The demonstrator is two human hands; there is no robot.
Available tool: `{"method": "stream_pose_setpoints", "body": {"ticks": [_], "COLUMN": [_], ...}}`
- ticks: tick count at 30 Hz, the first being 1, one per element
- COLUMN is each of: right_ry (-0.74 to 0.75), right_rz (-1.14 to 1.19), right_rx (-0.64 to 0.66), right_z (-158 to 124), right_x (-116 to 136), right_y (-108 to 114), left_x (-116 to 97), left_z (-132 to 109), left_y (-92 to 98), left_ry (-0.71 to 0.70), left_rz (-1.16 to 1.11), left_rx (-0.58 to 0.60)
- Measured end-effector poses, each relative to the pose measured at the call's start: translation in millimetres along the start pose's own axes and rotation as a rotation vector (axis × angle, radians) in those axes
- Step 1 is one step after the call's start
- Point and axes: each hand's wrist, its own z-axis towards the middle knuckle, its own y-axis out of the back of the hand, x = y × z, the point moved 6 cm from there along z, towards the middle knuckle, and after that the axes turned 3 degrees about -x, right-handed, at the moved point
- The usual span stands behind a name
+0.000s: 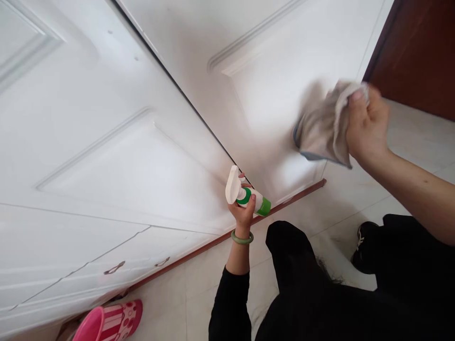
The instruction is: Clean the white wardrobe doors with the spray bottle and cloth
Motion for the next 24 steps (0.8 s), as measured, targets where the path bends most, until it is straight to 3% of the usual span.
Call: {"method": "stream_pose_setpoints", "body": {"ticks": [1, 3, 4, 6, 8, 10, 11, 13, 15, 16, 17, 19, 21, 24], "right_ry": [0.150, 0.434, 0.539, 0.620, 0.570, 0.473, 0.424, 0.326, 0.312, 0.313, 0.316, 0.336, 0.374, 0.347], "right_rz": [0.050, -0.008, -0.107, -0.315, -0.421, -0.385, -0.344, -0.244, -0.212, -0.202, -0.195, -0.170, -0.151, -0.208], "right_rx": [-0.071, -0.081, -0.044, 0.019, 0.064, 0.191, 0.308, 0.677, 0.819, 0.857, 0.871, 0.856, 0.742, 0.406], "right_z": [11.2, 28.8, 34.3, 34.8, 14.0, -32.7, -63.8, -133.4, -180.8, -191.2, -191.3, -163.7, -108.0, -12.1], "right_x": [31.8, 82.6, 98.2, 105.5, 85.3, 44.6, 19.1, -34.3, -72.7, -83.9, -88.3, -74.7, -34.5, 44.2], "right_y": [-15.0, -54.9, -77.4, -116.9, -143.6, -163.6, -173.5, -194.6, -199.2, -198.4, -195.9, -188.6, -180.4, -172.2], "left_x": [-3.1, -10.1, -13.3, -17.6, -18.5, -16.2, -14.4, -10.8, -7.6, -5.9, -4.0, -0.3, 1.9, 0.9], "left_z": [0.4, 2.8, 4.5, 7.9, 9.3, 6.9, 4.0, -4.8, -16.0, -21.6, -26.8, -35.4, -41.3, -46.3], "left_y": [0.8, 1.4, 0.6, -3.2, -11.0, -20.5, -24.6, -30.1, -31.1, -29.8, -27.4, -20.6, -14.5, -8.6], "left_ry": [-0.012, -0.040, -0.053, -0.074, -0.082, -0.078, -0.072, -0.058, -0.034, -0.014, 0.012, 0.069, 0.095, 0.064], "left_rz": [-0.014, -0.042, -0.050, -0.062, -0.057, -0.040, -0.029, -0.011, 0.005, 0.014, 0.023, 0.047, 0.071, 0.089], "left_rx": [-0.005, -0.014, -0.014, -0.011, 0.011, 0.043, 0.055, 0.071, 0.081, 0.080, 0.072, 0.037, 0.007, -0.018]}}
